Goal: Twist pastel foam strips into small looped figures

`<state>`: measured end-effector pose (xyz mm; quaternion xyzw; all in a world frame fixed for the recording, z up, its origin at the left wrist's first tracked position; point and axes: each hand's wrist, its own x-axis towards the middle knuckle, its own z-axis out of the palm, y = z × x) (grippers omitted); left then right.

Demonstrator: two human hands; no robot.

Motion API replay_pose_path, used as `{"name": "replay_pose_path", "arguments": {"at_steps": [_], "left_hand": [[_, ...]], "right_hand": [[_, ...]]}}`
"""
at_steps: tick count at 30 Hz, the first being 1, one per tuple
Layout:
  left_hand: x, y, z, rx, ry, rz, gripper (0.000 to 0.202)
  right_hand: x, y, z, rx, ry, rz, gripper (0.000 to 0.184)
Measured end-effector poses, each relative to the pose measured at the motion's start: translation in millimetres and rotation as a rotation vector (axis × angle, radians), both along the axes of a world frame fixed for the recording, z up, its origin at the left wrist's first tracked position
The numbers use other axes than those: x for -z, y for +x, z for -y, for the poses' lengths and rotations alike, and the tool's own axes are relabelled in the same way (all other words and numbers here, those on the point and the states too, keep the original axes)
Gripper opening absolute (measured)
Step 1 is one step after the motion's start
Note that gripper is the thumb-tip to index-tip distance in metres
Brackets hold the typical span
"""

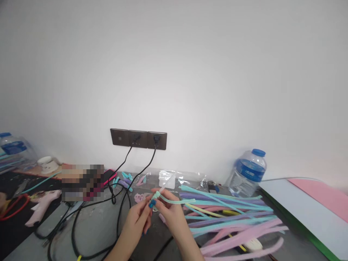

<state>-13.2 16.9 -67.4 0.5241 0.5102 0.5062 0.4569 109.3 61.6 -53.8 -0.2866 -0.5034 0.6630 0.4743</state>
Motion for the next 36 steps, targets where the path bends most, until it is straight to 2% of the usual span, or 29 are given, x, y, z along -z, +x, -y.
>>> {"name": "replay_pose_path", "arguments": {"at_steps": [3, 8, 16, 20, 26, 28, 33, 36], "left_hand": [[3.8, 2, -1, 0.042, -0.039, -0.013, 0.048], [5.3, 1, 1, 0.056, -0.025, -0.058, 0.044], [-2.7, -4, 1, 0.104, -0.014, -0.099, 0.039], [-6.8, -8, 1, 0.101, -0.015, -0.155, 0.038], [-1.7, -13, -4, 0.044, -0.075, -0.197, 0.038], [-2.0, -13, -4, 0.037, -0.078, -0.194, 0.038], [-6.0, -12, -1, 0.131, -0.017, -0.180, 0.039], [-5.4, -11, 0, 0.143, 0.007, -0.140, 0.040]], "right_hand": [[5.0, -1, -2, -0.019, -0.008, -0.026, 0.036], [1.7, 2, 0, -0.063, -0.063, -0.033, 0.030], [4.7, 5, -3, -0.061, -0.121, -0.064, 0.031], [1.7, 5, -1, -0.126, -0.107, -0.114, 0.023], [-6.8, 7, 3, -0.220, -0.123, -0.093, 0.017], [-7.6, 9, 3, -0.221, -0.130, -0.079, 0.017], [-8.0, 12, 1, -0.192, -0.134, -0.127, 0.022], [-8.7, 13, 0, -0.181, -0.131, -0.126, 0.023]]}}
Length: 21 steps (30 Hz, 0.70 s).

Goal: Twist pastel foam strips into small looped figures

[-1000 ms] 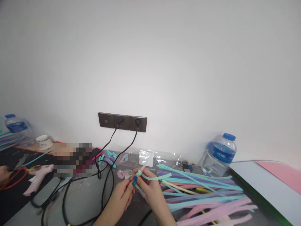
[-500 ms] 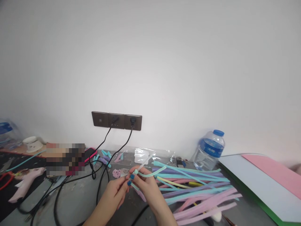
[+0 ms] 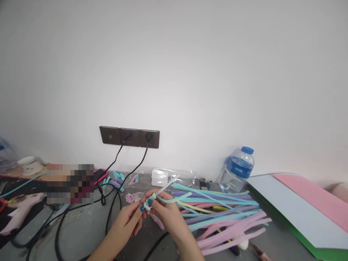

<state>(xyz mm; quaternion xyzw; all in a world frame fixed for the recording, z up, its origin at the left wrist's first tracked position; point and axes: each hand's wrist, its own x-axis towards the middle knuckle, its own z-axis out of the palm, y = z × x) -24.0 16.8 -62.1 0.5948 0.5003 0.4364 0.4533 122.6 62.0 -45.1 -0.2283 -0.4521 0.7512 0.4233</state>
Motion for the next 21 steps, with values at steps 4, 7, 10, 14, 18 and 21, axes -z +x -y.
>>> {"name": "replay_pose_path", "arguments": {"at_steps": [4, 7, 10, 14, 18, 21], "left_hand": [[1.3, 2, -2, 0.015, -0.030, 0.095, 0.045], [0.2, 2, -3, 0.005, -0.051, 0.164, 0.050], [-2.4, 0, -2, -0.010, -0.029, 0.123, 0.050], [-8.4, -8, 2, -0.039, 0.133, -0.218, 0.036], [-12.8, -16, 2, -0.055, 0.242, -0.408, 0.029], [-13.6, -26, -1, -0.062, 0.272, -0.429, 0.028]], "right_hand": [[-0.9, 2, 0, -0.018, 0.014, 0.022, 0.021], [-1.3, 3, 1, -0.035, 0.017, 0.018, 0.021], [-2.6, 3, 2, -0.049, 0.012, 0.019, 0.022], [-6.7, 6, 3, -0.024, -0.014, 0.029, 0.025], [-9.4, 15, -1, 0.029, -0.032, 0.002, 0.026], [-9.8, 24, -7, 0.133, -0.058, -0.069, 0.025]]}}
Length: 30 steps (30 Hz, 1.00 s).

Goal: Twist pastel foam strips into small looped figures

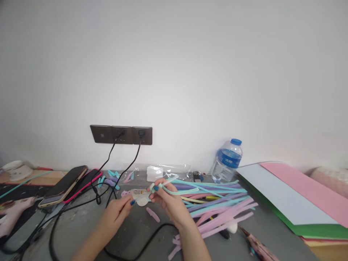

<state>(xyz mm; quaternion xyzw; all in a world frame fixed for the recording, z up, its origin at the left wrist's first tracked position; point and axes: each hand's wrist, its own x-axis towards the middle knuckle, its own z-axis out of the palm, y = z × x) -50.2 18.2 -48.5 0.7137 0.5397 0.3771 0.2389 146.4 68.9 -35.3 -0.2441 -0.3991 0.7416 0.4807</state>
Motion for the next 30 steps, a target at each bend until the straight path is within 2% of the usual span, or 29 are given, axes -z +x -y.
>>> {"name": "replay_pose_path", "arguments": {"at_steps": [4, 8, 10, 12, 16, 19, 22, 24, 27, 30], "left_hand": [[-0.8, -24, -5, -0.113, 0.046, 0.056, 0.031], [-4.5, -47, -8, -0.302, 0.066, 0.152, 0.036], [-7.1, -51, -9, -0.354, 0.070, 0.162, 0.036], [-9.2, -50, -9, -0.318, 0.065, 0.093, 0.034], [-6.0, -37, -8, -0.147, -0.028, -0.151, 0.032], [4.1, -28, -11, -0.141, -0.034, -0.229, 0.022], [12.0, -20, -13, -0.198, 0.112, -0.188, 0.023], [11.4, -11, -12, -0.190, 0.172, -0.112, 0.024], [2.8, 6, -6, -0.134, 0.151, 0.027, 0.024], [-4.9, 21, 1, -0.079, 0.064, 0.185, 0.026]], "right_hand": [[2.3, 10, -12, 0.243, -0.036, -0.090, 0.025], [7.6, 20, -23, 0.620, -0.066, -0.196, 0.028], [8.5, 22, -26, 0.718, -0.065, -0.216, 0.025], [7.3, 21, -25, 0.697, -0.052, -0.198, 0.025], [3.3, 8, -18, 0.526, -0.020, -0.137, 0.034], [4.8, -1, -14, 0.443, 0.038, -0.030, 0.044], [9.3, -9, -9, 0.398, 0.099, 0.107, 0.055], [11.9, -15, -6, 0.349, 0.135, 0.169, 0.063], [13.5, -24, 3, 0.242, 0.197, 0.204, 0.071], [13.0, -28, 13, 0.163, 0.245, 0.279, 0.070]]}}
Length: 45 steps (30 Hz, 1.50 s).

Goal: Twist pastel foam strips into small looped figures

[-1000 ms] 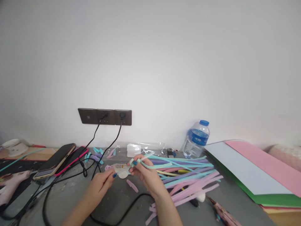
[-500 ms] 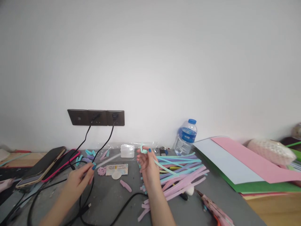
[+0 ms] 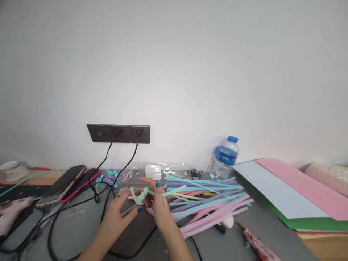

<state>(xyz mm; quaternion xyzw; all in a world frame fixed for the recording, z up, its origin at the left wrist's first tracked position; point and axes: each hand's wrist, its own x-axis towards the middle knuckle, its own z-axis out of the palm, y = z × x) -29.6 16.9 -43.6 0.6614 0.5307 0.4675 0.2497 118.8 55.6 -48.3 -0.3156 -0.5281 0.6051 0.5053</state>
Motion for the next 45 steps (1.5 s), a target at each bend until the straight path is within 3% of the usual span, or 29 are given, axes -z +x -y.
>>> {"name": "replay_pose_path", "arguments": {"at_steps": [4, 7, 11, 14, 20, 23, 28, 32, 36, 41, 45], "left_hand": [[6.9, 9, 2, 0.108, -0.175, 0.409, 0.036], [19.2, 11, -2, 0.090, -0.283, 0.652, 0.051], [23.5, 12, -4, 0.033, -0.394, 0.792, 0.054], [15.6, 10, -3, 0.050, -0.413, 0.843, 0.043], [4.4, -2, -6, -0.086, -0.351, 1.026, 0.040], [5.4, -7, -9, -0.128, -0.331, 1.085, 0.040], [7.1, -10, -10, -0.138, -0.328, 1.038, 0.043], [8.5, -13, -10, -0.096, -0.278, 0.822, 0.040], [10.6, -17, -10, -0.040, -0.135, 0.610, 0.031], [8.8, -17, -7, -0.018, -0.056, 0.524, 0.023], [3.5, -15, -3, 0.014, -0.085, 0.473, 0.022]], "right_hand": [[-4.6, 3, 9, -0.008, 0.123, 0.222, 0.055], [-12.7, 7, 13, -0.084, 0.257, 0.336, 0.045], [-20.3, 8, 15, -0.198, 0.353, 0.371, 0.043], [-17.1, 9, 13, -0.135, 0.378, 0.395, 0.042], [-5.6, 11, -2, -0.047, 0.189, 0.091, 0.023], [-5.4, 13, -8, -0.041, 0.143, -0.059, 0.025], [-8.2, 14, -8, -0.054, 0.234, -0.116, 0.019], [-6.3, 15, -5, -0.122, 0.160, -0.143, 0.015], [-0.2, 15, -9, -0.092, 0.080, -0.142, 0.018], [2.6, 12, -14, -0.103, -0.042, -0.073, 0.024], [-0.2, 10, -12, -0.150, -0.039, 0.002, 0.024]]}}
